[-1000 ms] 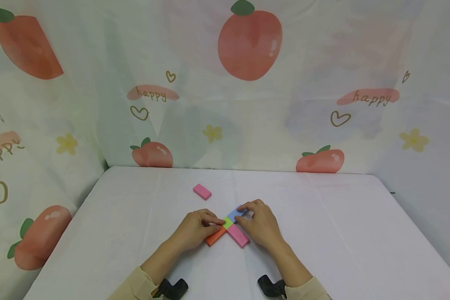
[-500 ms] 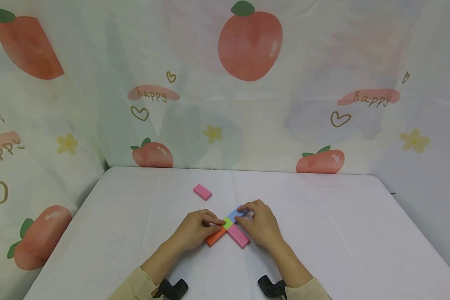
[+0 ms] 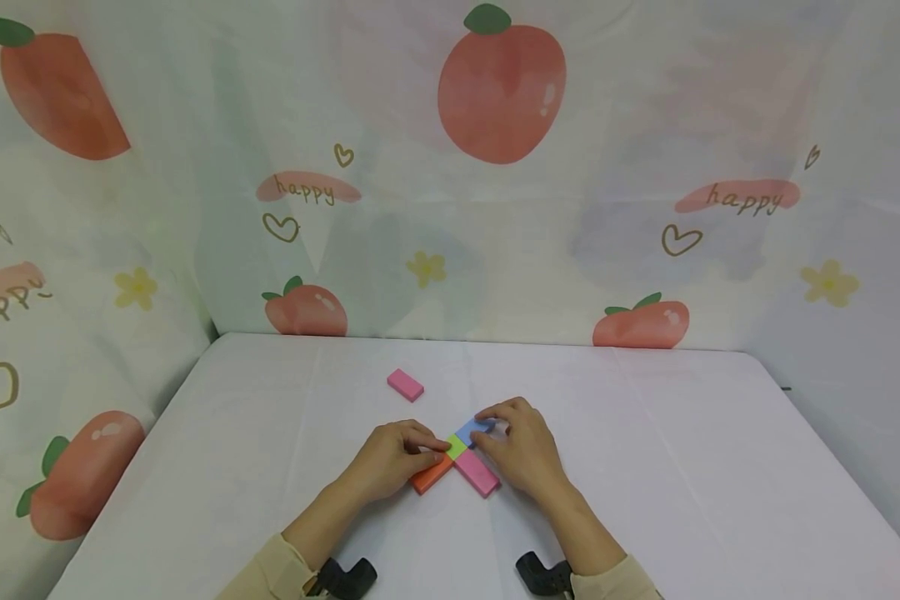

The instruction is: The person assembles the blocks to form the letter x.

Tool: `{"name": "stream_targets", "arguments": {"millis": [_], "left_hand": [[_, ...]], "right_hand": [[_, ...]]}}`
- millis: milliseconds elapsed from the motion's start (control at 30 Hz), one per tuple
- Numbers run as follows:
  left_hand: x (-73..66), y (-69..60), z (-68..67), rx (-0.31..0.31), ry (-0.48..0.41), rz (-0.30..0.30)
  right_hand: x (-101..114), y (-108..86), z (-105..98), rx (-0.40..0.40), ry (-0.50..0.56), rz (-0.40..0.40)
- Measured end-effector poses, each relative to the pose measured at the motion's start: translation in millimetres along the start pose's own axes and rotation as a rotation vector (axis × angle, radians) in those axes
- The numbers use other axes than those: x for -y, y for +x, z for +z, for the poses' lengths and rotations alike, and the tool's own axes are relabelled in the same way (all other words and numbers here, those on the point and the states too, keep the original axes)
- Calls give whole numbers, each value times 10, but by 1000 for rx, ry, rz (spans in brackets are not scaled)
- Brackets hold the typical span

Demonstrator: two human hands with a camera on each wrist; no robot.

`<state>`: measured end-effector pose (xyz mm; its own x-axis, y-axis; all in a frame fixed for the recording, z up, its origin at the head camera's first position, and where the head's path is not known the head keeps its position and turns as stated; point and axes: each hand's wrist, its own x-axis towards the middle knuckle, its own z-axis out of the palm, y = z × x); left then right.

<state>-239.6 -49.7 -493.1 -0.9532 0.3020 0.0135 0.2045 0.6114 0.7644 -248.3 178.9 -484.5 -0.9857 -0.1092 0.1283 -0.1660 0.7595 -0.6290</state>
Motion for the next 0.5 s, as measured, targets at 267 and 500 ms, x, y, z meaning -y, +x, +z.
{"name": "stream_targets", "arguments": {"millis": [267, 500], "left_hand": [[-5, 2, -8, -7, -17, -5], [-9, -7, -8, -14, -35, -18]], "right_hand": [[27, -9, -15, -4, 5, -32], [60, -25, -41, -1, 10, -48]]}}
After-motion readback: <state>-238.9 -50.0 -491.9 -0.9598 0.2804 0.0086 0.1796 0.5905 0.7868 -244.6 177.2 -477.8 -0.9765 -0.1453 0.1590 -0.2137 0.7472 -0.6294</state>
